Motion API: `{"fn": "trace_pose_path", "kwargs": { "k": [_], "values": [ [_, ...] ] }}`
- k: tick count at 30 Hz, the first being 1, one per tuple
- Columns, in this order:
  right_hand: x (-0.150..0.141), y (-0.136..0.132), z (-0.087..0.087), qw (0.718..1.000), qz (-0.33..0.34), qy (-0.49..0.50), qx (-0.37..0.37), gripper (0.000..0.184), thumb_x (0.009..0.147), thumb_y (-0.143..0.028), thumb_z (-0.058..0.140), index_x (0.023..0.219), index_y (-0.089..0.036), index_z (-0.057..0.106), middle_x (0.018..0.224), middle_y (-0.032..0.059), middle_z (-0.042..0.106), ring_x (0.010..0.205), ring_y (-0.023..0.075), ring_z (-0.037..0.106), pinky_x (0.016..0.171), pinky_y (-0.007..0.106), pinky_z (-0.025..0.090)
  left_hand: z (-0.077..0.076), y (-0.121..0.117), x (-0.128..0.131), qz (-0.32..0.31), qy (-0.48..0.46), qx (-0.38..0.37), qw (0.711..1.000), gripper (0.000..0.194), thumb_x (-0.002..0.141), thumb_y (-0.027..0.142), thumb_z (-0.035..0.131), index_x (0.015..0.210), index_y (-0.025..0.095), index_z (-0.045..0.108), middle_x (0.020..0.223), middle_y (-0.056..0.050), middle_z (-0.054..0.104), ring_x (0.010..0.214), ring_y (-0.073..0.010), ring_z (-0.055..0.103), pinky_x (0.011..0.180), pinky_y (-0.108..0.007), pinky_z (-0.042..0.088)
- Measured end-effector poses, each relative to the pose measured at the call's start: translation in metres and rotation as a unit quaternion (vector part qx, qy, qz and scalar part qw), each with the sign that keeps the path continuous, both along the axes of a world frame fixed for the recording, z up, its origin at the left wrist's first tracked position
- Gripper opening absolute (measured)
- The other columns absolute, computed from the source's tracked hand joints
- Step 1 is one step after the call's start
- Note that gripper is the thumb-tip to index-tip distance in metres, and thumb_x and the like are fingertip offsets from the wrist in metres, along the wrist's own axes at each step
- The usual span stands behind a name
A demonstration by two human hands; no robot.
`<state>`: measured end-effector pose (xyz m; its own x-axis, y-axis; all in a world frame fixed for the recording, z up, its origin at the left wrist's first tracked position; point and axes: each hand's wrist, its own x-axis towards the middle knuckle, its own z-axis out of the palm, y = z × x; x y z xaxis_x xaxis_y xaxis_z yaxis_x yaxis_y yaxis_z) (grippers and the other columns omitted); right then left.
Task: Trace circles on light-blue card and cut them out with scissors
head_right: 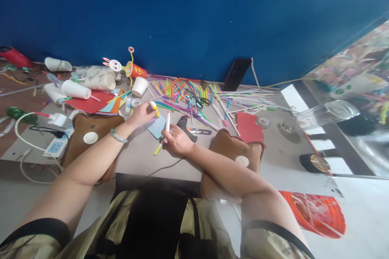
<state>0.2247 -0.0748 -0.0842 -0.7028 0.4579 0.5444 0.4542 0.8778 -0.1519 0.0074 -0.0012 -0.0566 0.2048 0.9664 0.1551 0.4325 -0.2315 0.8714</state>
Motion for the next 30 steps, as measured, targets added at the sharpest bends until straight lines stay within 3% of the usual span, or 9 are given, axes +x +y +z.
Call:
{"fn": "trace_pose_path", "kwargs": {
  "k": [14,20,27,30],
  "values": [
    [0.003,0.001,-0.003,1.0,0.011,-0.011,-0.025,0.023,0.089,-0.013,0.053,0.112,-0.015,0.054,0.087,0.0108,0.065,0.086,0.0254,0.06,0.089,0.049,0.052,-0.01,0.005,-0.002,0.003,0.019,0.016,1.0,0.009,0.076,0.019,0.065,0.083,0.019,0.058,0.076,-0.001,0.067,0.07,-0.0144,0.063,0.066,-0.026,0.054],
    [0.002,0.001,-0.002,1.0,0.015,-0.004,-0.017,0.024,0.088,-0.01,0.05,0.111,-0.015,0.055,0.086,0.0103,0.065,0.086,0.0252,0.061,0.09,0.049,0.053,-0.004,0.005,-0.003,-0.017,0.041,0.018,0.999,0.006,0.077,0.018,0.063,0.082,0.017,0.061,0.077,-0.002,0.069,0.069,-0.0152,0.063,0.066,-0.027,0.051],
    [0.009,0.006,0.013,0.998,0.024,0.006,-0.061,0.04,0.092,-0.011,0.044,0.132,-0.015,0.049,0.092,0.0095,0.069,0.09,0.0239,0.064,0.096,0.05,0.051,0.006,0.007,-0.005,-0.056,0.097,0.032,0.993,0.008,0.074,0.019,0.067,0.081,0.017,0.065,0.08,-0.003,0.07,0.074,-0.0163,0.062,0.07,-0.027,0.046],
    [0.013,0.005,0.025,0.995,-0.023,0.015,-0.096,0.041,0.1,-0.019,0.043,0.141,-0.016,0.046,0.094,0.0094,0.072,0.09,0.0238,0.065,0.096,0.047,0.051,0.005,0.008,-0.006,-0.072,0.097,0.034,0.992,0.009,0.074,0.021,0.068,0.082,0.017,0.066,0.08,-0.002,0.07,0.074,-0.0158,0.061,0.07,-0.026,0.044]
  ]
}}
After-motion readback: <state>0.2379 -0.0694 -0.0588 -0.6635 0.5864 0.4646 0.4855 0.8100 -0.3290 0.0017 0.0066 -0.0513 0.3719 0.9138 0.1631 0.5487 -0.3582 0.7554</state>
